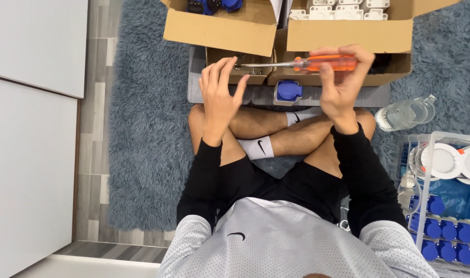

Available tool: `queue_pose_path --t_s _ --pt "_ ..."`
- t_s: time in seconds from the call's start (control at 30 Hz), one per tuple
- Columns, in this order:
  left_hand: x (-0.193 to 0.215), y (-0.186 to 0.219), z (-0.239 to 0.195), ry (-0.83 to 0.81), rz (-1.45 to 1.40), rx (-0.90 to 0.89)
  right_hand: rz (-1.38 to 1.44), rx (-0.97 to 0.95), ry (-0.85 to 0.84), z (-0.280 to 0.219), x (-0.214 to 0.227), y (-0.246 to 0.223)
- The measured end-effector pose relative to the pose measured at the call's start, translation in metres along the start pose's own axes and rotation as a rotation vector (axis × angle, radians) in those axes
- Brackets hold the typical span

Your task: The person assembles a small electrical component by attaching a blue cover to a white base. They use a screwdriver to secure the cover with screws, then inspect the finished unit.

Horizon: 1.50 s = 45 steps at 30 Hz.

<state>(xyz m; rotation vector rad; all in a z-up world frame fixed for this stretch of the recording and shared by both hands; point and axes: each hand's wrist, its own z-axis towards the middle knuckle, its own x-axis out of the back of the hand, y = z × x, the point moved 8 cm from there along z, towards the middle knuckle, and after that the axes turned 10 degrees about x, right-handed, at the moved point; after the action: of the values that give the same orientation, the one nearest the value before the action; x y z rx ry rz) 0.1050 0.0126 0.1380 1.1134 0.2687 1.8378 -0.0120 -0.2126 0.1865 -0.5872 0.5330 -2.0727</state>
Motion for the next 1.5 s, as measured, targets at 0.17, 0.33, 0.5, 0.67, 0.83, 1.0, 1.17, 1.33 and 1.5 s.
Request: queue_pose_path --t_s 0.17,0.33,0.5,0.67,0.83,1.0,1.17,1.33,1.5 --pt "-0.003 0.005 0.011 -0.01 0.012 -0.047 0.038 -0.013 0.072 0.002 0.014 -0.008" --pt "0.003 0.014 0.016 -0.005 -0.105 -0.04 0.04 -0.007 0.084 -0.004 0.024 -0.002" --pt "-0.001 0.007 0.02 -0.009 -0.108 -0.048 0.066 -0.004 0.089 -0.005 0.029 0.003" --pt "0.0 0.006 0.022 0.002 -0.053 -0.053 0.048 0.0 0.09 -0.006 0.031 0.003" --pt "0.0 0.008 0.02 -0.01 -0.051 -0.069 0.034 -0.006 0.09 -0.006 0.032 0.001" --pt "0.003 0.011 0.019 -0.009 -0.138 -0.063 0.034 -0.007 0.096 -0.004 0.032 -0.005" --pt "0.011 0.018 0.017 -0.014 -0.187 -0.055 -0.001 0.009 0.08 -0.009 0.04 -0.008" --pt "0.017 0.029 0.012 -0.029 -0.198 -0.093 -0.029 0.007 0.042 -0.016 0.048 -0.014" --pt "0.015 0.042 0.004 -0.075 -0.162 -0.155 -0.046 0.027 -0.019 -0.016 0.058 -0.02"
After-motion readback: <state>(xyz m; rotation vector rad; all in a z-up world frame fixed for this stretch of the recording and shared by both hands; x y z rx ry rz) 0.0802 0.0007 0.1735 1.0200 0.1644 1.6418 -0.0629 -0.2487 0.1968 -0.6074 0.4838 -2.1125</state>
